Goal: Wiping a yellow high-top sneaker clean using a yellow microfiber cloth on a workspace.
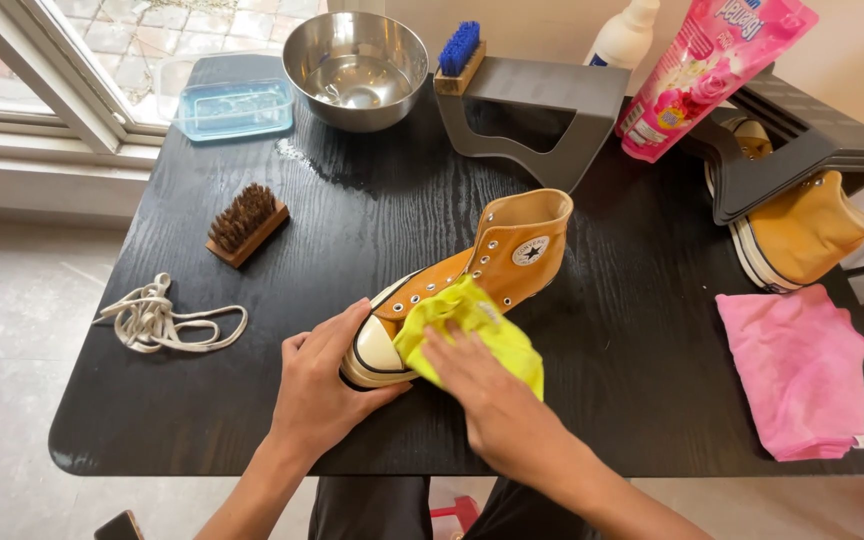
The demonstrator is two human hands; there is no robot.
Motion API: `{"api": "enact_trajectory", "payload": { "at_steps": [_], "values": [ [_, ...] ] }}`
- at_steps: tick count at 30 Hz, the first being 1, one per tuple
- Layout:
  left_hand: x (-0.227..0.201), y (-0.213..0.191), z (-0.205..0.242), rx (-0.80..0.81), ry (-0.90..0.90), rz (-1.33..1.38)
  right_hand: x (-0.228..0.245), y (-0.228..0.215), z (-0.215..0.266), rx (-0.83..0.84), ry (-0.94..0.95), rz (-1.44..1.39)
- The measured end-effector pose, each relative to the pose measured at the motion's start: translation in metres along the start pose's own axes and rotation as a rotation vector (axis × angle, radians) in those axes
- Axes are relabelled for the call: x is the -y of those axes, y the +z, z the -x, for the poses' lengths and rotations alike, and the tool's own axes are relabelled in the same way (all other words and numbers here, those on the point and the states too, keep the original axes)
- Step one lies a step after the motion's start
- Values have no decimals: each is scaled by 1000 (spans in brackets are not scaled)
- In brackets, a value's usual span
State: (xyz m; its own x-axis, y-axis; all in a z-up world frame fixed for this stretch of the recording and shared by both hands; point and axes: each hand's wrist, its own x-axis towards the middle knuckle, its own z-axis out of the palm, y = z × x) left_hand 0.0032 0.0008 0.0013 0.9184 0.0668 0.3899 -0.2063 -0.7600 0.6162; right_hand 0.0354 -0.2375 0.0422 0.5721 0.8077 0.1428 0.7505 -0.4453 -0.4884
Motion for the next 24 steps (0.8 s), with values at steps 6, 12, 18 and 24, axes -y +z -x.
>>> {"api": "enact_trajectory", "payload": {
  "at_steps": [6, 12, 18, 24],
  "values": [
    [0, -3, 1, 36, -7, 21, 8, -34, 7, 92, 77, -381],
    [-3, -4, 1, 20, -5, 14, -4, -89, 19, -777, 408, 113],
    [-3, -4, 0, 22, -4, -1, -39, 10, 2, -433, 382, -79],
    [4, 4, 2, -14, 14, -11, 22, 34, -3, -216, 137, 36]
  ]
}}
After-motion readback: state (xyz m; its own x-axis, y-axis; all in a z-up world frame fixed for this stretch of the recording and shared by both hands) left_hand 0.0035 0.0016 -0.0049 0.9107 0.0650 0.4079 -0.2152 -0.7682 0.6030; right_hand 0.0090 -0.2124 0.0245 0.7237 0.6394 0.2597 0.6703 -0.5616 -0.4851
